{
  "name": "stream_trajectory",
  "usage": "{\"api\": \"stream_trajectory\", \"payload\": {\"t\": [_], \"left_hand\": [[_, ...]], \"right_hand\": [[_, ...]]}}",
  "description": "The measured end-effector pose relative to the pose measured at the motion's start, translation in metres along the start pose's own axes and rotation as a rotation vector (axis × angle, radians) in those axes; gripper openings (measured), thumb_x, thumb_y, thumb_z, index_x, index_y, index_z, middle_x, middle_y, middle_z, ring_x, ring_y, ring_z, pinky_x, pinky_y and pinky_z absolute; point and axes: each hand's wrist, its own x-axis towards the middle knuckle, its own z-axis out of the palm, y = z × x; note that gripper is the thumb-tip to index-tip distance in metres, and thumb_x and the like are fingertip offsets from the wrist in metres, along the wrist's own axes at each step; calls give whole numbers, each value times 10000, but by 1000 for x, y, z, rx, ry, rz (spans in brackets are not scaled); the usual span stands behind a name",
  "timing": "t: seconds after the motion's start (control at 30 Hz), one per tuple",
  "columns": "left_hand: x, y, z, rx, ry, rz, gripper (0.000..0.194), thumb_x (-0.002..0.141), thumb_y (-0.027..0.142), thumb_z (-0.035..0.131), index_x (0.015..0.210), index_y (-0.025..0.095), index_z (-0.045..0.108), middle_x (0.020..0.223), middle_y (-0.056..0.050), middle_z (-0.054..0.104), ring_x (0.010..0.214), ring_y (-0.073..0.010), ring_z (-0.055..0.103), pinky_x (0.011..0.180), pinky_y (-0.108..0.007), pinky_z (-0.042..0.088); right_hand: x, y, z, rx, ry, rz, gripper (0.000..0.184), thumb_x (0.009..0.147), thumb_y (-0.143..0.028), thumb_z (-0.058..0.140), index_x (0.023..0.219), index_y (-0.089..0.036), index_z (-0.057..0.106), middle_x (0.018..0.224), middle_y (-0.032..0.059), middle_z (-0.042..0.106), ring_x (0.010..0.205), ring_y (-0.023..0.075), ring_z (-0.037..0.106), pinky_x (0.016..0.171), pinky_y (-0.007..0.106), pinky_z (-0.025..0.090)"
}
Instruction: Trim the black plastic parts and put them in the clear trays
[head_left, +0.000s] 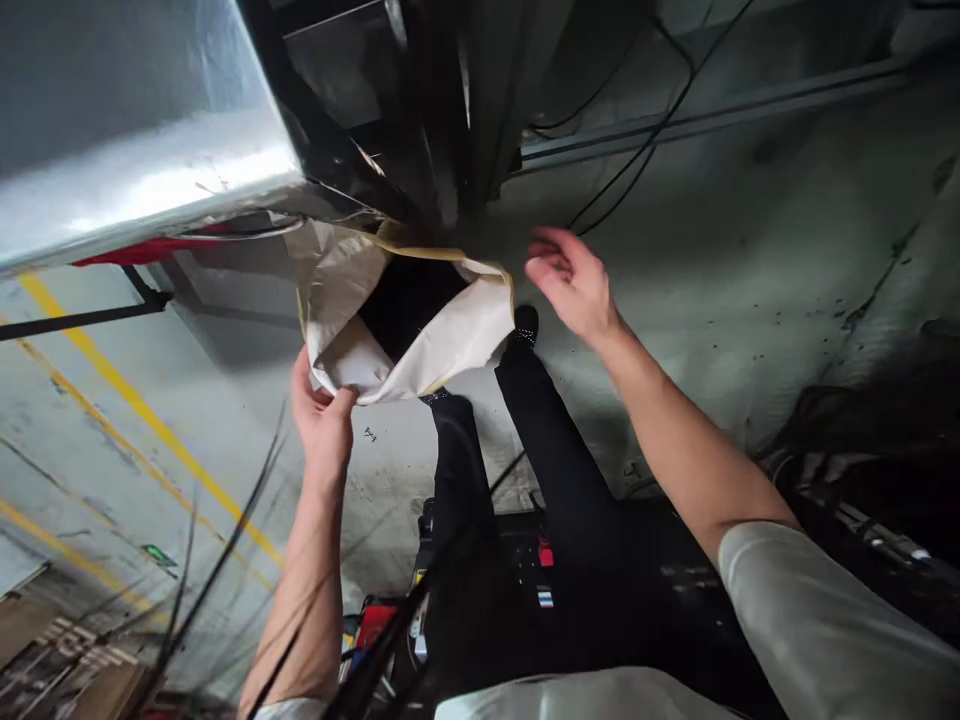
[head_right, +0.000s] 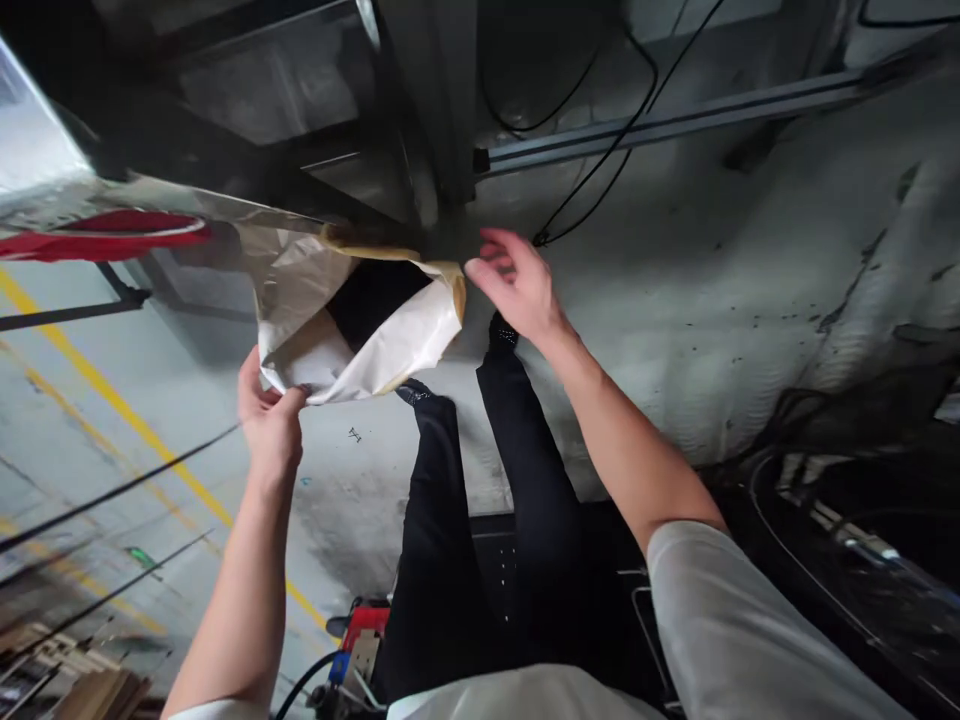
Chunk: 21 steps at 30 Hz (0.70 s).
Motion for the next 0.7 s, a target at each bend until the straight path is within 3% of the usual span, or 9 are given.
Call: {"api": "stream_trajectory", "payload": {"t": [0.07, 0.17, 0.23, 0.3, 0.4, 0.47, 0.6, 0.7], "left_hand": [[-21, 1, -1, 10, -11, -51, 909, 675, 232, 732, 1549, 184, 486, 1098, -58, 710, 779, -127, 617, 700, -224, 538], [-42, 2, -7, 1, 4, -145, 955, 704, 259, 737, 1601, 177, 419, 949, -22, 702, 710, -118, 587, 681, -226, 513], [-47, 2, -17, -2, 45, -173, 953, 706, 267, 738, 1600, 184, 419, 929, -19, 702, 730, -136, 610, 706, -246, 526], [-48, -1, -31, 10, 117, -145, 923, 689, 267, 743, 1567, 211, 464, 1017, -32, 714, 797, -151, 642, 750, -261, 541], [-50, -7, -49, 35, 222, -64, 874, 665, 257, 738, 1510, 248, 516, 1211, -42, 694, 933, -160, 666, 834, -258, 542], [-49, -10, -49, 84, 211, -82, 856, 676, 261, 728, 1503, 245, 509, 1199, -37, 690, 925, -156, 659, 839, -258, 541], [-35, -6, -16, 68, 41, -161, 794, 704, 265, 688, 1471, 178, 501, 1160, -73, 690, 894, -151, 638, 828, -257, 550], [-18, 6, 7, 24, 50, -105, 763, 747, 281, 647, 1478, 172, 459, 1204, -99, 677, 924, -148, 638, 826, -258, 564]], "right_hand": [[21, -46, 13, -241, -125, -163, 554, 929, -644, 717, 1342, -276, 697, 1245, 83, 747, 1135, 307, 699, 921, 433, 569], [43, -113, 31, -631, -384, -240, 349, 987, -481, 666, 1136, -191, 789, 1066, 131, 779, 1054, 353, 711, 895, 459, 528], [46, -144, 37, -785, -540, -265, 326, 1040, -378, 563, 1004, -162, 805, 988, 150, 779, 974, 338, 722, 832, 430, 507], [42, -160, 36, -811, -599, -305, 379, 1075, -356, 485, 975, -168, 798, 996, 143, 779, 944, 316, 720, 793, 408, 493], [31, -159, 29, -702, -487, -339, 448, 1105, -453, 433, 998, -189, 779, 1015, 114, 764, 997, 308, 702, 838, 407, 499], [31, -146, 30, -596, -394, -347, 480, 1098, -541, 445, 994, -196, 763, 989, 97, 742, 1061, 324, 685, 934, 438, 498], [40, -119, 43, -428, -343, -307, 462, 1036, -624, 556, 1028, -209, 759, 970, 89, 715, 1139, 369, 663, 1067, 533, 460], [38, -110, 33, -361, -311, -265, 423, 1003, -629, 616, 1151, -260, 760, 1105, 71, 734, 1189, 356, 653, 1085, 521, 475]]}}
